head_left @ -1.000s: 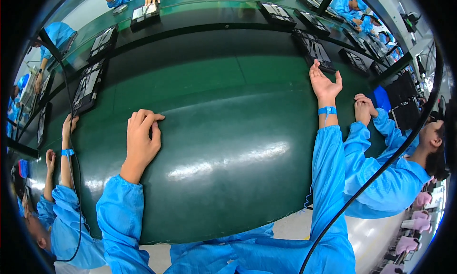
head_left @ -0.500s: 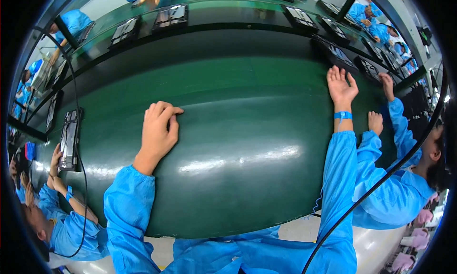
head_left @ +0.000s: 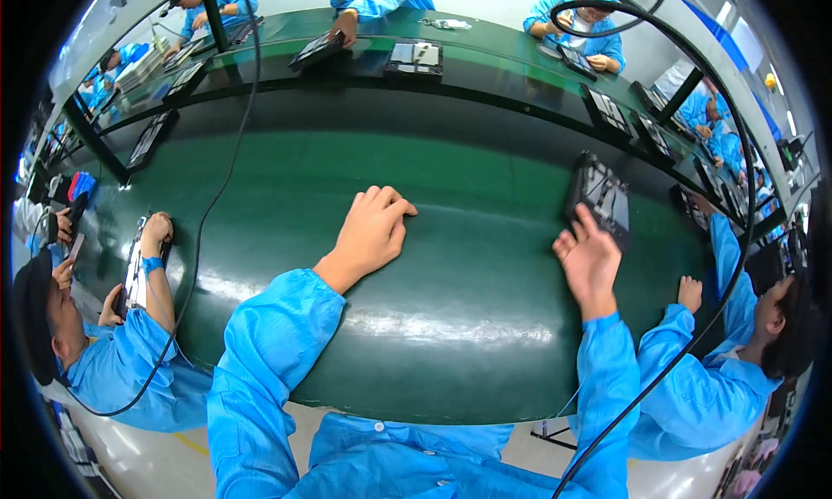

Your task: The person assembles electronic devices on an assembly line by taking a chassis from the conveyor, connecting and pressing internal cables and components into place by hand, and setting the unit onto the upper conveyor rack.

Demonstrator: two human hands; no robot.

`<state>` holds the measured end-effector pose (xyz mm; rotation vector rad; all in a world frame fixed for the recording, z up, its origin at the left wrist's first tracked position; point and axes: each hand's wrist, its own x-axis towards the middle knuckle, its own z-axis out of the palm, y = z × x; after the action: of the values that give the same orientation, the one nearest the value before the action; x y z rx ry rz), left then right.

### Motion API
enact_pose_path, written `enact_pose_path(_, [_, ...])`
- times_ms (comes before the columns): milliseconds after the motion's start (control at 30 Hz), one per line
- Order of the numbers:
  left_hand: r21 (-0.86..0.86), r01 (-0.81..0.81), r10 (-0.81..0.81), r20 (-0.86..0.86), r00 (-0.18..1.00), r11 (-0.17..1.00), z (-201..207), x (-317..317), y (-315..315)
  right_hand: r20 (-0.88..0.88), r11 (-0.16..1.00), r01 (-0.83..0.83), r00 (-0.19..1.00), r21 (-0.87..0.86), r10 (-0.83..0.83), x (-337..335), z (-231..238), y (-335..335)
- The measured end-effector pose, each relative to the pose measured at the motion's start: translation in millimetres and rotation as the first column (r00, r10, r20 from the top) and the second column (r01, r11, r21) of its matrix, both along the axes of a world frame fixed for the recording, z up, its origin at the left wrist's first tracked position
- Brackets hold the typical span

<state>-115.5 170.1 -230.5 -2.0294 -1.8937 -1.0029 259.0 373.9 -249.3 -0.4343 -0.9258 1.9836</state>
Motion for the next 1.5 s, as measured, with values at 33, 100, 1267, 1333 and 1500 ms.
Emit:
enact_pose_path(33, [-0.006,0.003,-0.002,0.008,1.0,1.0,-2,-1,-2,0.007,0.999,-0.029,1.0,-0.022,0.029,-12,8,-34])
enact_pose_path(100, [-0.015,0.001,-0.001,0.024,1.0,1.0,-2,-2,-2,-0.026,0.986,-0.154,0.988,-0.06,0.153,-16,21,-101])
enact_pose_path(1267, [-0.116,-0.085,0.112,0.249,0.962,0.99,26,78,-85,0.484,0.307,-0.39,0.8,0.868,-0.353,-95,28,-155])
enact_pose_path(1333, [-0.15,-0.062,0.106,0.301,0.948,0.987,26,80,-86,0.495,0.343,-0.375,0.772,0.861,-0.399,-93,29,-157])
enact_pose_path(1500, [-0.199,0.089,0.001,0.414,0.91,0.976,29,70,-77,0.432,0.336,-0.289,0.736,0.896,-0.521,-95,26,-162])
